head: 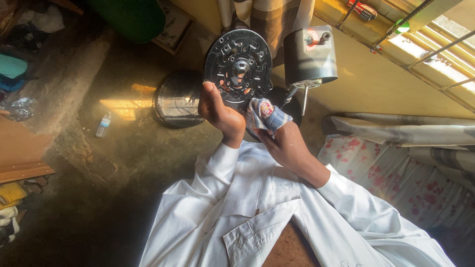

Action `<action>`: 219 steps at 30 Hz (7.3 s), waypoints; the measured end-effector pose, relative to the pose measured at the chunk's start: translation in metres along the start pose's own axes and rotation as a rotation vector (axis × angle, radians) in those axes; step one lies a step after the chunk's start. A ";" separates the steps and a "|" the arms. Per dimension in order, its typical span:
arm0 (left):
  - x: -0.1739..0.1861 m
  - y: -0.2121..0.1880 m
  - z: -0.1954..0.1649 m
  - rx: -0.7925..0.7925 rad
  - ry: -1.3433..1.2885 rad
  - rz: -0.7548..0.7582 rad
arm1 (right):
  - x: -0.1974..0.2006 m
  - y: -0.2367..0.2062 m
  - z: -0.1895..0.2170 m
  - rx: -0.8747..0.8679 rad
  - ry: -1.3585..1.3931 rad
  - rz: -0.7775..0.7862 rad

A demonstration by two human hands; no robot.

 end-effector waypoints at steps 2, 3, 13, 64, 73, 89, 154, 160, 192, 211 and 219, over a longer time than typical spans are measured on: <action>0.001 0.000 0.003 0.022 -0.027 -0.009 | -0.003 0.000 -0.008 -0.098 0.116 0.021; 0.001 0.000 0.004 0.020 -0.036 -0.002 | -0.005 0.000 -0.014 -0.166 0.226 0.034; 0.019 -0.002 0.017 -0.007 0.015 0.011 | 0.015 -0.002 -0.018 -0.086 0.291 0.092; 0.005 -0.007 0.030 0.140 -0.191 0.048 | 0.023 -0.005 -0.021 -0.085 -0.001 -0.083; -0.005 0.003 0.015 0.173 -0.201 0.086 | 0.049 -0.009 -0.027 -0.045 0.053 -0.283; -0.020 -0.019 0.027 0.300 -0.275 0.149 | 0.048 0.016 -0.073 0.007 0.965 -0.535; -0.025 -0.027 -0.007 0.303 0.125 0.580 | 0.077 0.042 -0.085 -0.190 0.941 -0.339; -0.028 -0.021 -0.012 0.308 0.184 0.626 | 0.078 0.040 -0.080 -0.251 0.822 -0.235; -0.027 -0.037 -0.005 0.317 0.101 0.828 | 0.067 0.023 -0.093 -0.209 1.059 -0.351; -0.037 -0.025 -0.018 0.615 0.166 1.328 | 0.041 0.016 -0.097 -0.251 0.561 -0.089; -0.038 -0.033 -0.011 0.653 0.133 1.211 | 0.049 0.021 -0.082 -0.265 0.660 0.073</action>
Point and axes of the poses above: each hand's wrist, its own y-axis towards the middle knuckle, its own x-axis out of the back of the hand, z = x × y, the point moved 7 cm from there along y, towards the middle knuckle, and after that the axes turned 7 degrees about y, right-handed, at the moved point
